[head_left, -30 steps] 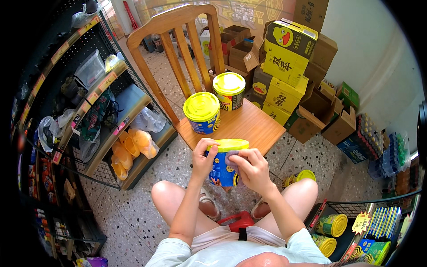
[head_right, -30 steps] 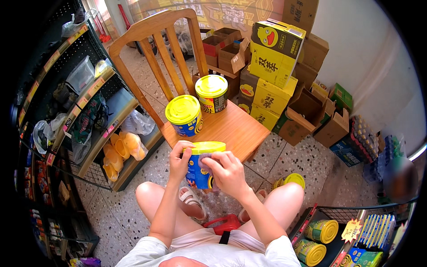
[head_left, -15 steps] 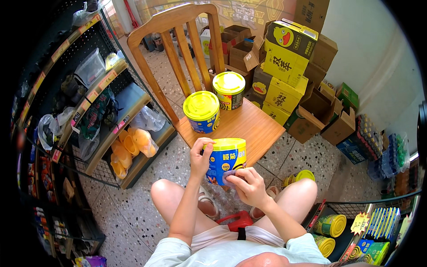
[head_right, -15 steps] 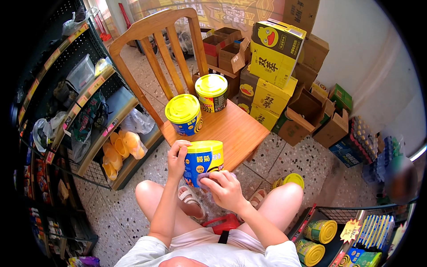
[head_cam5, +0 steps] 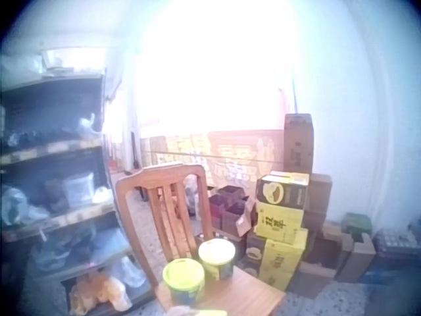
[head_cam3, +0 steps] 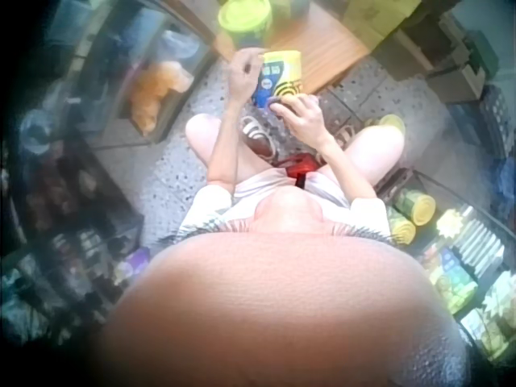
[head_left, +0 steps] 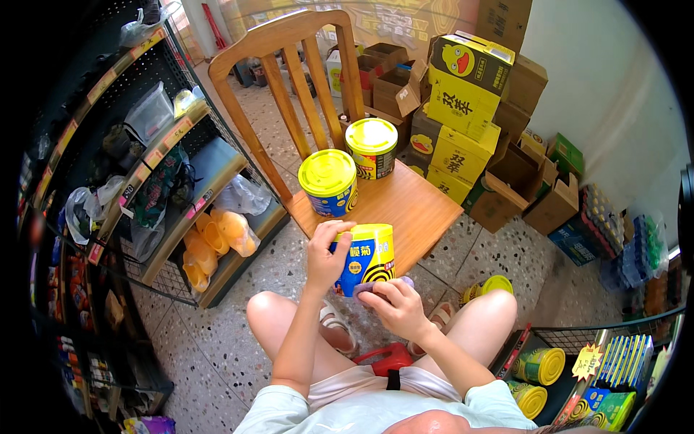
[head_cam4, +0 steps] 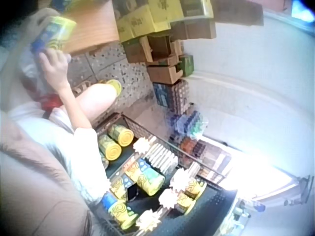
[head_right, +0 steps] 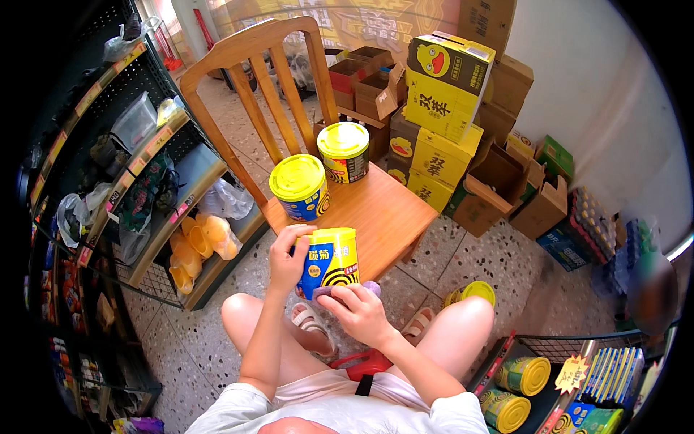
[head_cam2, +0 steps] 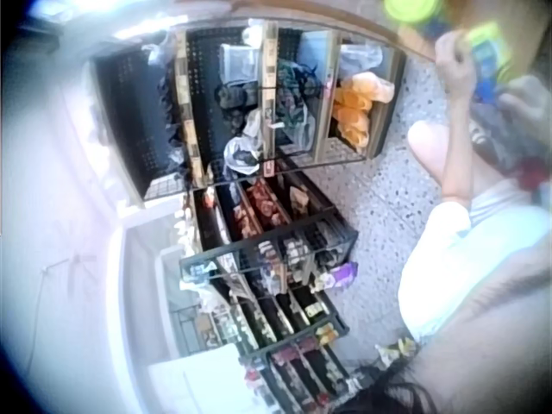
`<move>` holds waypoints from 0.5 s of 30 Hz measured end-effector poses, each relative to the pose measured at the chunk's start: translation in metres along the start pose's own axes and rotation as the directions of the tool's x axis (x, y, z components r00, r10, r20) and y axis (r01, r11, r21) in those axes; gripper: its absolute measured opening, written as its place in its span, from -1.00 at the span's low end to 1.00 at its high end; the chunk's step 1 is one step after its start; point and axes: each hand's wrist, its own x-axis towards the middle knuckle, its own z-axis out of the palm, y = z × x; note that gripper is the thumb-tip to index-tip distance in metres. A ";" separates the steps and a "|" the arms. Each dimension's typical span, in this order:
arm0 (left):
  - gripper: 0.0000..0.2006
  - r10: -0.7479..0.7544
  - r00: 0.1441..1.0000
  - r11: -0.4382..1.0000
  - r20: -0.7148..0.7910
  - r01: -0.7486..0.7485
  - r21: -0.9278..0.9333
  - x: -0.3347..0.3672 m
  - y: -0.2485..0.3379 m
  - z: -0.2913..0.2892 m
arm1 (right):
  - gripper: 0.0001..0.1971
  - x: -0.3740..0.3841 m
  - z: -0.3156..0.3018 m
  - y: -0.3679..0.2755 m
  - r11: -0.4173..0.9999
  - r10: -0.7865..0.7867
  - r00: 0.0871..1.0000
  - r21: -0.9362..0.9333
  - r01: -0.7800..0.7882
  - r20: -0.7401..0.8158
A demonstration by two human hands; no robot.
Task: The person cleans the lids of several blue and yellow plastic containers using a purple cloth while sitting in a storage area.
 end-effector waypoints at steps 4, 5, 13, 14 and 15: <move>-0.83 -0.014 1.000 1.000 0.015 0.014 -0.013 -0.001 -0.005 -0.001 | -0.61 -0.006 0.000 0.005 1.000 -0.002 1.000 0.005 0.002 -0.015; -0.83 -0.014 1.000 1.000 0.005 0.015 -0.024 -0.001 -0.005 -0.001 | -0.60 -0.009 -0.001 0.008 1.000 0.008 1.000 0.006 -0.007 -0.023; -0.81 -0.006 1.000 0.998 -0.019 0.005 -0.056 0.001 -0.009 -0.002 | -0.63 -0.014 0.001 0.019 0.999 -0.051 0.998 -0.006 0.050 -0.042; -0.80 -0.034 0.999 0.996 -0.016 0.032 -0.088 -0.001 -0.010 0.000 | -0.63 -0.014 0.001 0.019 0.999 -0.048 0.998 -0.006 0.048 -0.042; -0.79 -0.061 0.998 0.991 -0.015 0.059 -0.121 -0.002 -0.011 0.001 | -0.63 -0.014 -0.001 0.019 0.998 -0.067 0.997 -0.020 0.066 -0.043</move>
